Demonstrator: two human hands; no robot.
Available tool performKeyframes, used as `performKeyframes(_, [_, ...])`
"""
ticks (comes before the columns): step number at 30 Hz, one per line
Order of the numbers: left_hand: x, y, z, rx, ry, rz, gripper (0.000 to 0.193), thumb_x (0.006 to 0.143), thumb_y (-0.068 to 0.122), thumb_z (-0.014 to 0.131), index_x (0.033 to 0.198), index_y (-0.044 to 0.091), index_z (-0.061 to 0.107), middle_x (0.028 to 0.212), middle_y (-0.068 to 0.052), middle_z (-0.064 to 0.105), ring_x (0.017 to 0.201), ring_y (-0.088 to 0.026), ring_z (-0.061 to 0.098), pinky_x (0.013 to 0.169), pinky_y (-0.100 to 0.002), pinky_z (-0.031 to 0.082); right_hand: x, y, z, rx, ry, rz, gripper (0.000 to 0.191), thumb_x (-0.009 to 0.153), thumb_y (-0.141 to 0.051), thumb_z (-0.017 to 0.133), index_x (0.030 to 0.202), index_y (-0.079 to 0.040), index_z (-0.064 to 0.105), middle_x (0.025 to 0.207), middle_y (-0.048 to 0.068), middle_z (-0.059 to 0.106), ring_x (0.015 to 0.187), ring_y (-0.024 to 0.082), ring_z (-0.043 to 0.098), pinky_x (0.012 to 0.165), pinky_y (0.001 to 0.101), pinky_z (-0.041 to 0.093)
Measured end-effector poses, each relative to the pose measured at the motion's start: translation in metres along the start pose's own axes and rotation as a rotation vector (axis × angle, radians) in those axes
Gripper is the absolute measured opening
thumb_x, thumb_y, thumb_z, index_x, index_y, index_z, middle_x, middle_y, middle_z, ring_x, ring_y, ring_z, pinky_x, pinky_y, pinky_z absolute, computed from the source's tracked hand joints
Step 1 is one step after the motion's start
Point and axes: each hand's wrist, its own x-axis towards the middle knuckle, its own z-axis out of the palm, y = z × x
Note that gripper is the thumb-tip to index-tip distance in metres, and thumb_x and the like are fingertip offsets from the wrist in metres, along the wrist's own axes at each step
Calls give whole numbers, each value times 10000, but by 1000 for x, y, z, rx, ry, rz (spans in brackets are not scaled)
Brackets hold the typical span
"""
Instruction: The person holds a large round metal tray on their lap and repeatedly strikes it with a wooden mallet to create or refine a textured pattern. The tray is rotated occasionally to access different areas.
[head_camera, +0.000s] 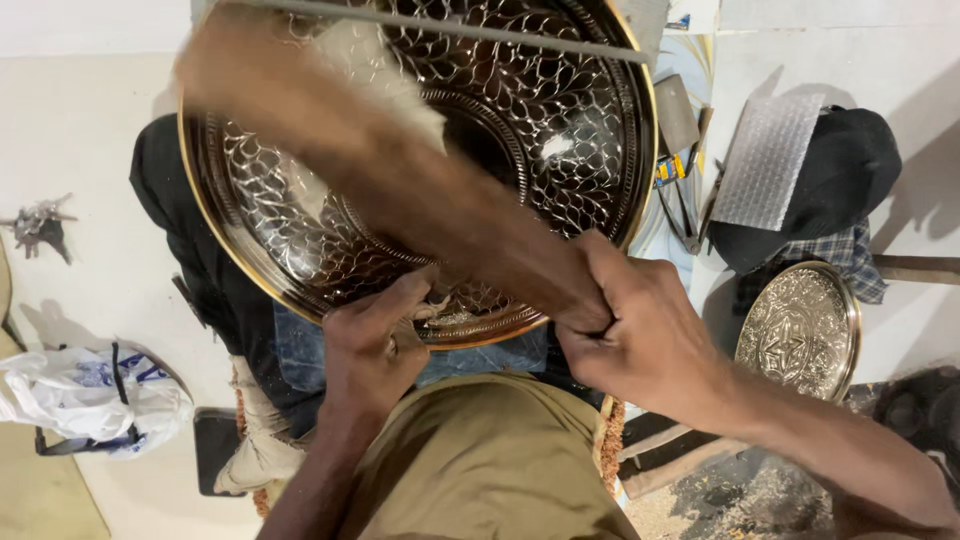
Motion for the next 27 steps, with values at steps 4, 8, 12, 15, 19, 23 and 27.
performKeyframes(4, [3, -4, 0, 66, -14, 34, 476, 662, -85, 640, 1111, 48, 727, 892, -166, 752, 703, -261, 738, 620, -344, 561, -1, -4, 2, -284, -228, 138, 520, 640, -44, 716, 1121, -62, 522, 612, 147, 650, 445, 281, 626, 433, 417, 501])
performKeyframes(8, [1, 3, -2, 11, -5, 32, 559, 694, -121, 570, 1215, 36, 700, 1030, -198, 760, 847, -282, 780, 682, -330, 588, 0, -3, 1, 19, 29, 4, 379, 654, -23, 708, 975, 3, 510, 626, 147, 642, 490, 239, 671, 414, 375, 511])
performKeyframes(12, [5, 8, -3, 34, 16, 56, 566, 688, -128, 551, 1202, 36, 719, 997, -193, 762, 880, -299, 781, 728, -332, 585, 1, -4, 2, -65, -14, -73, 388, 641, -16, 689, 996, -13, 532, 741, 140, 689, 503, 242, 670, 430, 361, 506])
performKeyframes(15, [5, 8, -7, -10, -64, -70, 586, 660, -123, 573, 1203, 37, 724, 964, -191, 772, 680, -275, 736, 610, -326, 550, -1, -8, 5, 62, 71, 40, 395, 686, -32, 689, 1043, 4, 524, 647, 157, 652, 515, 245, 699, 444, 398, 513])
performKeyframes(19, [7, 5, -8, 20, -42, 98, 544, 659, -74, 634, 1185, 45, 697, 969, -190, 747, 783, -296, 742, 682, -329, 561, -4, -12, 4, -194, -15, -18, 484, 603, -51, 743, 1038, 7, 537, 622, 187, 642, 516, 358, 646, 473, 491, 484])
performKeyframes(23, [5, 6, -5, 36, -50, -13, 608, 692, -117, 564, 1250, 70, 716, 1037, -193, 773, 741, -257, 759, 632, -313, 557, -2, -9, 4, 53, 62, 19, 422, 670, -37, 694, 1056, -4, 527, 630, 166, 663, 535, 266, 711, 445, 412, 535])
performKeyframes(27, [5, 7, -4, -4, -34, -14, 605, 700, -111, 578, 1260, 76, 708, 1069, -211, 768, 745, -246, 781, 573, -302, 545, -1, -5, 5, -31, -16, 2, 400, 652, -17, 690, 1016, -19, 523, 680, 159, 687, 517, 284, 646, 438, 398, 506])
